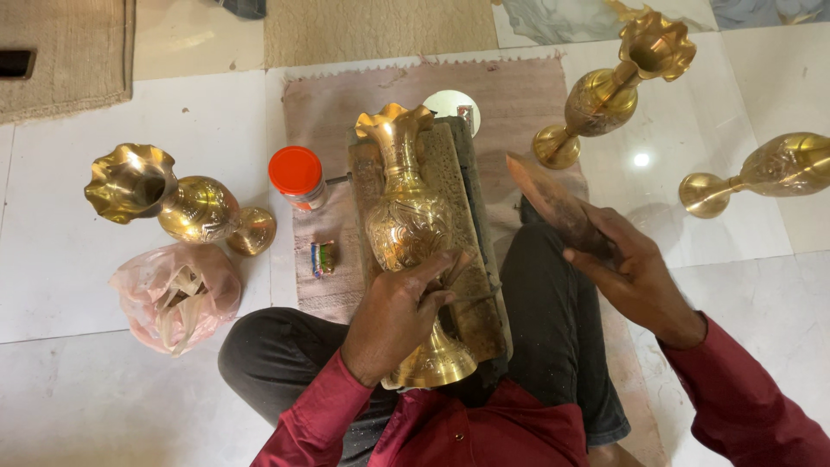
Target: The person sits on the floor and hand-engraves floral patterns into a brass vase held in a wooden clamping stand, holding a chisel against the metal and striking it with a wooden mallet. Midway the person lifts the vase, repositions it in the stand, and resumes chiseling.
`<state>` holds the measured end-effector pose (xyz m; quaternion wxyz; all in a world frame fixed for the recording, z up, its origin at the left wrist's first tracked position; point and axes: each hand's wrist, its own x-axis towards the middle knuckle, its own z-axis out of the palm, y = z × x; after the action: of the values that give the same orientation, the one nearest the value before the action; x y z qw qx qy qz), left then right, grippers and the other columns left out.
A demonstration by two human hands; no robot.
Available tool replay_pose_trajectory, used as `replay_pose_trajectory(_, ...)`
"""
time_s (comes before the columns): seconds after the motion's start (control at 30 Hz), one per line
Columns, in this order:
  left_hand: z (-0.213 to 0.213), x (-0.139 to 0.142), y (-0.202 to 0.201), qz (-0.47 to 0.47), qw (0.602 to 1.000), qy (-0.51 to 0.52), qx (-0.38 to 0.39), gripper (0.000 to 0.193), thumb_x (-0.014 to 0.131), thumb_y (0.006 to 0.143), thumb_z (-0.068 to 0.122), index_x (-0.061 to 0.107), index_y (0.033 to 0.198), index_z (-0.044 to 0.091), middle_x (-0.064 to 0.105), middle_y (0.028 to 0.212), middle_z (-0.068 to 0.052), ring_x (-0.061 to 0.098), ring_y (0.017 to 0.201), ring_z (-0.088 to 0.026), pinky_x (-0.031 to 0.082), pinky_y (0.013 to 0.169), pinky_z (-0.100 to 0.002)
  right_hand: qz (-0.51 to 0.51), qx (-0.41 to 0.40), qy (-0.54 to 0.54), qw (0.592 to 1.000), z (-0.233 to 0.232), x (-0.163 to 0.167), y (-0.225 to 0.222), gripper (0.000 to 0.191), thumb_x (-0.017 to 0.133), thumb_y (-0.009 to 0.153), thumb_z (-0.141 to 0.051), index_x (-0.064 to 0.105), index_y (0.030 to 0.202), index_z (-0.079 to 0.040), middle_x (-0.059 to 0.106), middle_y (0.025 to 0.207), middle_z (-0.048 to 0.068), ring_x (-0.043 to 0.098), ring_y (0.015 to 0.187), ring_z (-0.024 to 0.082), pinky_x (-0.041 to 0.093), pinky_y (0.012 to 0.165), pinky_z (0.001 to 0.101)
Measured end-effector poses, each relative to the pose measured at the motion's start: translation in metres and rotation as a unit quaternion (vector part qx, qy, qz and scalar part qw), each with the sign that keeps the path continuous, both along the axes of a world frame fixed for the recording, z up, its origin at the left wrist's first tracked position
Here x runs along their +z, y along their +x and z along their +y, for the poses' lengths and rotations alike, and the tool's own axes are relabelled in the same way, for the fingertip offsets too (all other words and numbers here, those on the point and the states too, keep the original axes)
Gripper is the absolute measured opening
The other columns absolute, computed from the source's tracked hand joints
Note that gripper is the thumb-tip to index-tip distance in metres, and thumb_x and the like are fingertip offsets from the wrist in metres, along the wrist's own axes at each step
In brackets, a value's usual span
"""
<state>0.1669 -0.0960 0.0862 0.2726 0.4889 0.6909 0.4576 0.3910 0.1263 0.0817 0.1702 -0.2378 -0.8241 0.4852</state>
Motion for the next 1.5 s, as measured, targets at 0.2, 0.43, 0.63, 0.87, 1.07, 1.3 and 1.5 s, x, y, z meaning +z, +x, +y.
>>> replay_pose_trajectory(0.2,0.0,0.003,0.0,0.026,1.0,-0.016,-0.004,0.053,0.076,0.084,0.001,0.063,0.134,0.011,0.075,0.113,-0.02,0.078,0.091,-0.03,0.062,0.076,-0.039,-0.082,0.026,0.13,0.988,-0.004,0.001,-0.003,0.062,0.069,0.085,0.001,0.056,0.145,-0.009,0.064,0.125,0.009,0.062,0.117,0.021,0.055,0.095,0.0362)
replay_pose_trajectory(0.43,0.002,0.006,-0.002,0.01,0.999,-0.036,-0.008,0.051,0.075,0.085,0.003,0.063,0.134,0.013,0.075,0.101,-0.02,0.079,0.09,-0.031,0.062,0.075,-0.04,-0.092,-0.001,0.081,0.992,-0.007,0.005,-0.005,0.057,0.067,0.087,0.003,0.057,0.141,-0.013,0.064,0.123,0.01,0.07,0.108,0.02,0.064,0.086,0.0332)
replay_pose_trajectory(0.63,0.002,0.007,-0.003,0.022,0.999,-0.029,-0.007,0.053,0.077,0.082,0.004,0.064,0.133,0.012,0.075,0.1,-0.021,0.078,0.087,-0.033,0.06,0.071,-0.042,-0.058,-0.048,0.047,0.996,-0.006,-0.002,0.0,0.046,0.071,0.093,-0.001,0.059,0.137,-0.007,0.068,0.112,0.01,0.069,0.102,0.022,0.058,0.084,0.0349)
replay_pose_trajectory(0.87,0.002,0.003,-0.005,0.022,0.999,-0.027,-0.015,0.053,0.076,0.084,0.004,0.063,0.135,0.012,0.075,0.097,-0.021,0.079,0.085,-0.03,0.061,0.073,-0.04,-0.031,-0.045,0.03,0.998,-0.001,-0.008,0.005,0.053,0.071,0.092,-0.001,0.056,0.143,-0.006,0.064,0.107,0.011,0.065,0.095,0.02,0.057,0.077,0.0311)
replay_pose_trajectory(1.07,0.002,0.001,-0.006,0.012,1.0,-0.011,-0.021,0.054,0.078,0.083,0.005,0.063,0.135,0.01,0.075,0.104,-0.02,0.079,0.085,-0.028,0.061,0.071,-0.039,-0.053,0.007,0.107,0.993,-0.008,-0.001,0.003,0.062,0.066,0.087,0.002,0.054,0.147,-0.009,0.062,0.129,0.016,0.067,0.112,0.024,0.06,0.09,0.0329)
replay_pose_trajectory(1.3,0.002,0.003,-0.007,-0.003,0.999,-0.04,-0.02,0.053,0.074,0.086,0.003,0.062,0.137,0.011,0.077,0.103,-0.018,0.081,0.083,-0.023,0.063,0.071,-0.035,-0.027,-0.019,0.045,0.998,-0.01,0.003,-0.003,0.06,0.065,0.091,-0.002,0.05,0.148,-0.017,0.065,0.129,0.013,0.064,0.121,0.025,0.056,0.1,0.0371)
replay_pose_trajectory(1.5,0.002,0.002,-0.007,-0.003,0.999,-0.033,-0.023,0.052,0.074,0.086,0.003,0.063,0.136,0.01,0.077,0.097,-0.019,0.08,0.08,-0.022,0.062,0.068,-0.034,-0.086,-0.004,0.194,0.977,-0.009,0.007,0.001,0.064,0.065,0.09,-0.003,0.05,0.15,-0.019,0.066,0.12,0.011,0.069,0.106,0.022,0.059,0.094,0.037)
